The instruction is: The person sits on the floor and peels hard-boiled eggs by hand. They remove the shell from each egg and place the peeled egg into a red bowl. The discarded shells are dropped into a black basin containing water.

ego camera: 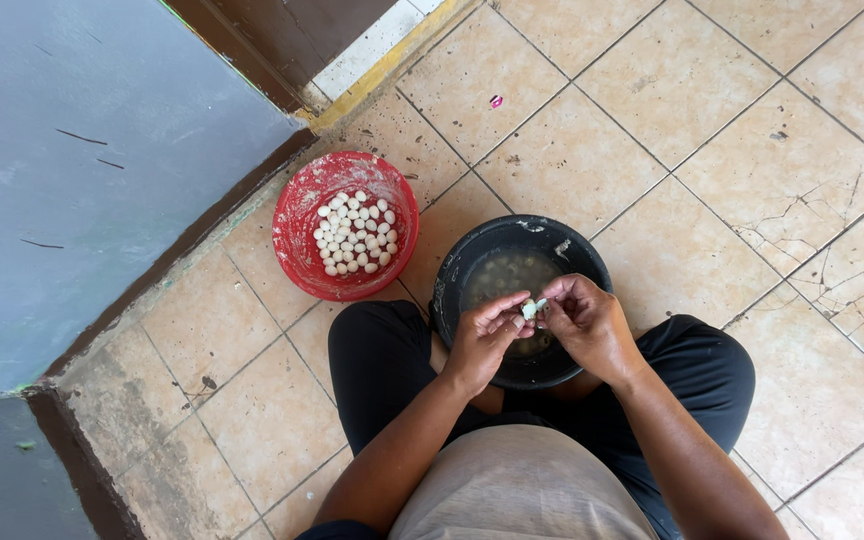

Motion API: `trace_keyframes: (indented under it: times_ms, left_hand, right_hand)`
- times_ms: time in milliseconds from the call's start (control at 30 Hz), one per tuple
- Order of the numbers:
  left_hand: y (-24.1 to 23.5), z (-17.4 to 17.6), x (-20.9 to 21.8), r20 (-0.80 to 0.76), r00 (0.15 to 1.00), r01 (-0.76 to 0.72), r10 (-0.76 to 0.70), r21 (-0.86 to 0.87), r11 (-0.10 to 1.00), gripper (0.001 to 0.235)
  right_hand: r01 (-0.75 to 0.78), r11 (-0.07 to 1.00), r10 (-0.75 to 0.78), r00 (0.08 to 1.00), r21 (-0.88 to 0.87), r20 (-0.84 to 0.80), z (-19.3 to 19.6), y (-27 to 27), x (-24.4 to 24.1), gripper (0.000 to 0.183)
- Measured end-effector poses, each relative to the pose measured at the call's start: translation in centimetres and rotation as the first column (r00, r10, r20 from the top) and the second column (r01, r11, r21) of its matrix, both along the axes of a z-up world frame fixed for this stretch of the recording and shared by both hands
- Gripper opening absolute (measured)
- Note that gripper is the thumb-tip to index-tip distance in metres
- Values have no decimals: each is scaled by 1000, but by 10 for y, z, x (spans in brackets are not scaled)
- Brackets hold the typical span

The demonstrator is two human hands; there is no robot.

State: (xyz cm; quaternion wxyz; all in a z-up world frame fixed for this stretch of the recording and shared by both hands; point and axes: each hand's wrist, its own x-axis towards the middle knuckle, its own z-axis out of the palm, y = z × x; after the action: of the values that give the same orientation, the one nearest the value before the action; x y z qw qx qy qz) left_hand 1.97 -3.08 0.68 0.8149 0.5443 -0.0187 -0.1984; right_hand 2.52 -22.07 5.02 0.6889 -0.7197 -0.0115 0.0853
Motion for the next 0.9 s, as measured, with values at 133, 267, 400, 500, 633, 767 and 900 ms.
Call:
trace_keyframes:
  times_ms: [133,267,400,500,633,767,900]
  left_hand:
    - [8,1,3,-55,997,48,-48,7,999,30]
    - [13,5,4,-158,985,31,-73,-255,967,21]
    - [11,7,4,-232,972,-67,-21,-364,929,18]
    - [9,5,1,-241,969,-126,45,-333,935,22]
    - [2,3,0,-170,977,-161,127,-208,965,26]
    - [-9,1,-9,36,968,-244,249,-109,964,24]
    - [-16,-2,-13,75,951,-298,301,-43,954,23]
  right_hand:
    - [-55,990,53,998,131,12,-12,-4,0,10]
    - [56,998,-56,998,-28,18,-15,-1,4,11]
    - [218,896,-27,897,-388,441,2,5,0,14]
    - [140,925,51,876,-355,480,18,13,-5,17]
    - [172,854,149,823,-490,548,31,21,-6,19]
    - [226,803,150,818,-551,555,31,28,-8,23]
    - [288,778,119,805,-558,581,23,30,-8,25]
